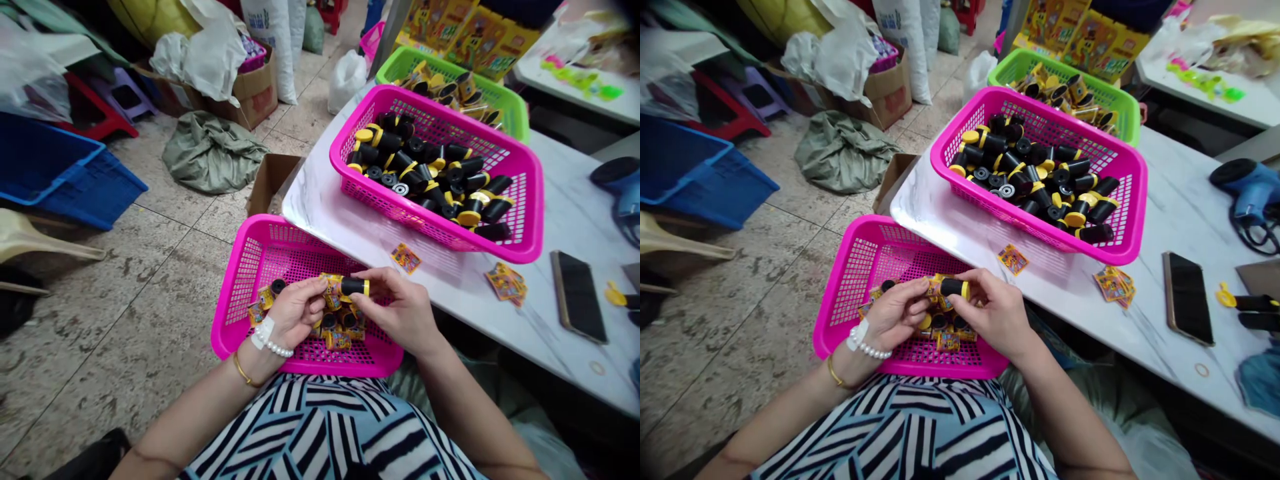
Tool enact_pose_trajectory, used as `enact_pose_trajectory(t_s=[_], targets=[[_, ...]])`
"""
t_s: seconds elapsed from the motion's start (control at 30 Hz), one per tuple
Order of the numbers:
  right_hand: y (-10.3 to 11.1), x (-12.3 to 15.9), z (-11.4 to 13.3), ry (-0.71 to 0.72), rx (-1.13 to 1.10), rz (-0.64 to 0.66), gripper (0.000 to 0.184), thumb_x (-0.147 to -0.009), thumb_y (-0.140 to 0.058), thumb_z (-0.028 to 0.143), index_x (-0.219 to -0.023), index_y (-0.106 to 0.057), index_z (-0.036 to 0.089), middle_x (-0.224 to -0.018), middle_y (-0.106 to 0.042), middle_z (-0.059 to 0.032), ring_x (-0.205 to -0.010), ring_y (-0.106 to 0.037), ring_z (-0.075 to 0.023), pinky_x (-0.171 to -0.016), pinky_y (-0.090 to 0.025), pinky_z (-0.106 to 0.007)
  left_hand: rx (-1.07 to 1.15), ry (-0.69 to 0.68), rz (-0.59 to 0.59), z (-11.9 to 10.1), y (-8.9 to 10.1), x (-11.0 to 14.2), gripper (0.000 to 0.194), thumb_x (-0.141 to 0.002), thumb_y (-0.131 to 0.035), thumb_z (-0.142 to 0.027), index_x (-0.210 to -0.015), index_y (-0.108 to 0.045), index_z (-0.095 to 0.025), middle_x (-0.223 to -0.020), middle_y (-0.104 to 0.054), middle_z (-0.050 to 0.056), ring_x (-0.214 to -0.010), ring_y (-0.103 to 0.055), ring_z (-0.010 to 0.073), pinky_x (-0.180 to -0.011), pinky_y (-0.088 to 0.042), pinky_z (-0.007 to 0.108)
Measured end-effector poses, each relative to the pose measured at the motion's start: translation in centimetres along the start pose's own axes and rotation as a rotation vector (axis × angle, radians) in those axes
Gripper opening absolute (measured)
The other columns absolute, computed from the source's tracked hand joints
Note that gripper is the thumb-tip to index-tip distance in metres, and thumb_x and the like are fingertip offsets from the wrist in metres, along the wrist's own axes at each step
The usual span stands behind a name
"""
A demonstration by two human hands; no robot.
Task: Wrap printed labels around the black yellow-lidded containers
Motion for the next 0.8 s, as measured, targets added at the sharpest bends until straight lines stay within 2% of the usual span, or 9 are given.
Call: enact_pose_trajectory(t_s=[0.07, 0.17, 0.23, 0.33, 0.43, 0.53, 0.6, 0.67, 0.8], targets=[[0.1, -0.1, 0.6, 0.108, 0.109, 0.016, 0.024, -0.083, -0.07, 0.025, -0.106, -0.064, 0.021, -0.097, -0.076, -0.007, -0.074, -0.072, -0.0166, -0.065, -0.058, -0.028, -0.056, -0.023, -0.002, -0.1, -0.1, 0.2, 0.029, -0.063, -0.086, -0.025, -0.076, -0.065, -0.011, -0.054, -0.047, -0.007, -0.039, -0.032, -0.0008, -0.034, -0.015, 0.011], [-0.2, -0.3, 0.8, 0.16, 0.042, 0.094, 0.024, -0.083, -0.071, 0.024, -0.103, -0.059, 0.022, -0.125, -0.069, -0.0124, -0.096, -0.073, -0.0215, -0.076, -0.06, -0.032, -0.179, -0.071, -0.005, -0.4, -0.3, 0.6, 0.03, -0.069, -0.084, -0.034, -0.075, -0.066, -0.011, -0.047, -0.046, -0.007, -0.037, -0.028, -0.0002, -0.035, -0.012, 0.013], [-0.5, -0.3, 0.3, 0.135, -0.101, 0.113, 0.026, -0.081, -0.073, 0.023, -0.101, -0.056, 0.022, -0.12, -0.071, -0.0114, -0.097, -0.073, -0.0216, -0.078, -0.061, -0.033, -0.229, -0.097, -0.008, -0.6, -0.5, 0.9, 0.032, -0.071, -0.082, -0.038, -0.075, -0.066, -0.011, -0.046, -0.048, -0.005, -0.037, -0.027, 0.0002, -0.035, -0.013, 0.014], [-0.7, 0.0, -0.8, 0.105, -0.249, 0.013, 0.03, -0.078, -0.078, 0.023, -0.101, -0.058, 0.023, -0.104, -0.074, -0.0071, -0.092, -0.073, -0.0202, -0.078, -0.06, -0.034, -0.249, -0.133, -0.014, -0.6, -0.5, 1.5, 0.032, -0.072, -0.081, -0.039, -0.081, -0.07, -0.01, -0.049, -0.052, -0.003, -0.039, -0.031, 0.0011, -0.036, -0.016, 0.014], [-0.8, 0.7, -1.6, 0.134, -0.286, -0.11, 0.034, -0.073, -0.083, 0.024, -0.1, -0.063, 0.024, -0.096, -0.069, -0.0043, -0.088, -0.069, -0.0193, -0.079, -0.058, -0.034, -0.25, -0.219, -0.04, -0.9, -0.4, 2.1, 0.038, -0.071, -0.083, -0.036, -0.099, -0.072, -0.012, -0.06, -0.057, -0.001, -0.047, -0.043, 0.0039, -0.038, -0.025, 0.013], [-1.0, 1.1, -1.4, 0.185, -0.279, -0.116, 0.037, -0.069, -0.087, 0.025, -0.1, -0.066, 0.025, -0.094, -0.067, -0.0036, -0.089, -0.066, -0.02, -0.081, -0.056, -0.036, -0.301, -0.24, 0.005, -1.1, -0.4, 2.3, 0.053, -0.071, -0.084, -0.032, -0.119, -0.066, -0.019, -0.08, -0.064, 0.002, -0.058, -0.053, 0.0072, -0.042, -0.035, 0.014], [-1.2, 1.2, -0.9, 0.212, -0.234, -0.076, 0.037, -0.071, -0.086, 0.026, -0.105, -0.068, 0.026, -0.098, -0.068, -0.0044, -0.092, -0.066, -0.0206, -0.083, -0.055, -0.036, -0.372, -0.176, 0.089, -0.9, -0.4, 2.3, 0.05, -0.072, -0.083, -0.034, -0.117, -0.067, -0.018, -0.078, -0.064, 0.002, -0.055, -0.053, 0.0072, -0.04, -0.036, 0.015], [-1.3, 1.3, -0.3, 0.233, -0.184, -0.044, 0.037, -0.075, -0.083, 0.026, -0.111, -0.07, 0.027, -0.102, -0.068, -0.0054, -0.094, -0.066, -0.0207, -0.084, -0.056, -0.036, -0.442, -0.13, 0.137, -0.7, -0.3, 2.1, 0.042, -0.073, -0.082, -0.035, -0.108, -0.069, -0.014, -0.066, -0.061, -0.001, -0.048, -0.049, 0.0057, -0.039, -0.035, 0.015], [-1.7, 1.5, 0.1, 0.268, -0.13, -0.03, 0.039, -0.08, -0.078, 0.026, -0.118, -0.071, 0.03, -0.1, -0.069, -0.0051, -0.089, -0.068, -0.0189, -0.08, -0.058, -0.033, -0.545, -0.162, 0.124, -0.4, -0.2, 1.5, 0.038, -0.071, -0.084, -0.034, -0.1, -0.071, -0.013, -0.059, -0.062, -0.001, -0.044, -0.05, 0.0057, -0.043, -0.04, 0.017]])
Point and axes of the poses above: each hand's wrist, its own x-axis away from the middle knuckle, its own y-axis out of the back of the hand, z = x × y, the point moved 4 cm from there along -x, towards the middle knuckle
